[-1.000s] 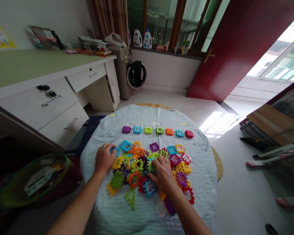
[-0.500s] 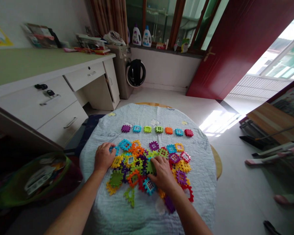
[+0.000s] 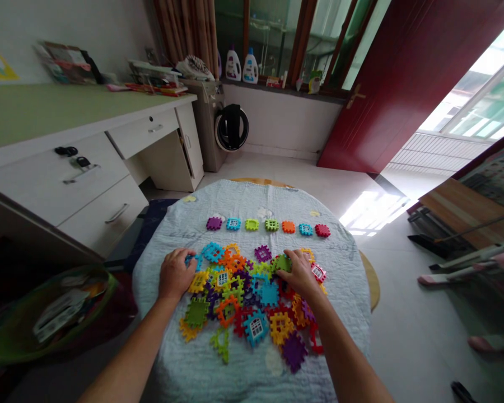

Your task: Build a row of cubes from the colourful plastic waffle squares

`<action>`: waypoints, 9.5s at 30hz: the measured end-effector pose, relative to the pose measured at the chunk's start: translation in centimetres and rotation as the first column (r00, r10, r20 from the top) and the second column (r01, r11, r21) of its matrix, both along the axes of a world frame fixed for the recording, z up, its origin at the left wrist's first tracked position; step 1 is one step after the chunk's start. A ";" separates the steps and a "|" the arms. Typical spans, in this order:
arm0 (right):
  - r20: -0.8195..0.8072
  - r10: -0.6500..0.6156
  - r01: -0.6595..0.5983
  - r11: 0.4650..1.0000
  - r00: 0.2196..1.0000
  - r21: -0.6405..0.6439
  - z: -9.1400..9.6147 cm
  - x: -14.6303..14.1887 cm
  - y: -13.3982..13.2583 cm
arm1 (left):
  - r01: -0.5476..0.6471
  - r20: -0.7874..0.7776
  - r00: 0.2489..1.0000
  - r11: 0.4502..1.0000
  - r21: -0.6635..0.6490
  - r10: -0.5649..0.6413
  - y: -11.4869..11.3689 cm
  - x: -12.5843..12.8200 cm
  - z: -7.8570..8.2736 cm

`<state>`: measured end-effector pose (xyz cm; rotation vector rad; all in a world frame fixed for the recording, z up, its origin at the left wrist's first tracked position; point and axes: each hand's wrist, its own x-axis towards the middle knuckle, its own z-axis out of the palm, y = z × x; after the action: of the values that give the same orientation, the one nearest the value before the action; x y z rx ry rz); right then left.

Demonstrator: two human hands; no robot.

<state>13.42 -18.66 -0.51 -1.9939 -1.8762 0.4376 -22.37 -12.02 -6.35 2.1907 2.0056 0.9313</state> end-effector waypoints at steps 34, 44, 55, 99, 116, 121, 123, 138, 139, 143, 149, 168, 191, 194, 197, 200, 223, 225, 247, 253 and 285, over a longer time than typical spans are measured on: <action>0.224 0.112 -0.096 0.992 0.968 -0.082 1.5 0.4 15.1 | 0.018 0.024 1.000 1.000 0.018 -0.019 -0.1 -0.2 -0.2; 0.250 0.183 -0.137 0.972 0.951 -0.190 -0.3 1.0 17.9 | 0.019 0.054 0.998 1.000 0.011 -0.020 -0.3 0.0 0.1; 0.214 0.168 -0.144 0.982 0.962 -0.122 0.1 1.0 17.1 | -0.001 0.068 0.998 1.000 -0.008 0.001 -0.5 0.3 0.4; 0.191 -0.310 0.230 0.907 0.931 0.352 -7.5 15.1 -3.6 | 0.430 -0.202 0.791 0.759 -0.489 -0.578 3.4 3.8 6.2; 0.215 -0.327 0.248 0.912 0.920 0.326 -7.6 15.0 -3.7 | 0.459 -0.213 0.740 0.711 -0.532 -0.638 5.5 3.5 5.8; 0.227 -0.333 0.250 0.911 0.915 0.327 -7.6 15.0 -3.6 | 0.407 -0.267 0.758 0.751 -0.519 -0.595 5.7 3.6 6.6; 0.229 -0.337 0.254 0.910 0.913 0.327 -7.7 14.9 -3.6 | 0.373 -0.259 0.797 0.782 -0.500 -0.546 5.8 3.1 6.6; 0.258 -0.349 0.265 0.913 0.901 0.311 -7.4 14.7 -3.7 | 0.238 -0.386 0.758 0.773 -0.588 -0.526 4.8 4.1 7.5; 0.262 -0.351 0.267 0.913 0.899 0.308 -7.4 14.6 -3.7 | 0.231 -0.398 0.751 0.774 -0.589 -0.527 4.8 4.3 7.6; 0.282 -0.359 0.278 0.916 0.890 0.290 -7.3 14.3 -3.7 | 0.235 -0.411 0.742 0.780 -0.580 -0.529 5.1 4.5 7.6; 0.329 -0.370 0.300 0.922 0.869 0.244 -6.8 13.7 -3.8 | 0.239 -0.416 0.770 0.823 -0.515 -0.483 5.4 3.8 8.0; 0.281 -0.269 0.178 0.934 0.921 0.310 -7.5 14.2 -0.1 | 0.382 -0.191 0.861 0.847 -0.370 -0.471 11.0 8.5 8.3; 0.139 -0.331 0.290 0.924 0.933 0.250 -6.6 12.9 -0.1 | 0.367 -0.304 0.785 0.801 -0.473 -0.539 15.7 10.9 6.9; 0.126 -0.331 0.293 0.923 0.935 0.248 -6.7 13.0 -0.1 | 0.355 -0.320 0.781 0.803 -0.479 -0.536 15.8 10.8 6.9; 0.133 -0.335 0.297 0.923 0.933 0.245 -6.8 13.0 -0.1 | 0.342 -0.345 0.769 0.802 -0.490 -0.538 15.9 10.9 6.7; 0.138 -0.340 0.303 0.923 0.930 0.237 -6.7 12.9 -0.1 | 0.323 -0.371 0.755 0.799 -0.507 -0.541 16.0 11.2 6.5; 0.109 -0.349 0.315 0.917 0.931 0.245 -6.4 12.6 -0.2 | 0.200 -0.503 0.699 0.814 -0.545 -0.508 16.0 12.7 7.5; 0.113 -0.346 0.313 0.920 0.931 0.236 -6.4 12.6 -0.2 | 0.208 -0.504 0.699 0.819 -0.535 -0.507 15.9 12.3 7.7; 0.080 -0.353 0.323 0.911 0.932 0.257 -6.1 12.3 -0.2 | 0.604 -0.358 0.602 0.700 -0.381 -0.714 13.7 30.7 12.1; 0.075 -0.353 0.324 0.911 0.933 0.254 -5.9 12.1 -0.3 | 0.580 -0.361 0.584 0.685 -0.440 -0.727 12.8 36.3 10.0; 0.129 -0.383 0.352 0.912 0.914 0.212 -5.4 11.9 -0.2 | 0.660 0.026 0.749 0.741 -0.125 -0.662 8.1 19.7 11.6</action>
<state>25.29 -18.90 -5.96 -2.2443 -1.5076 -0.0130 -2.69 -3.91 5.29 2.5379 1.0608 0.6471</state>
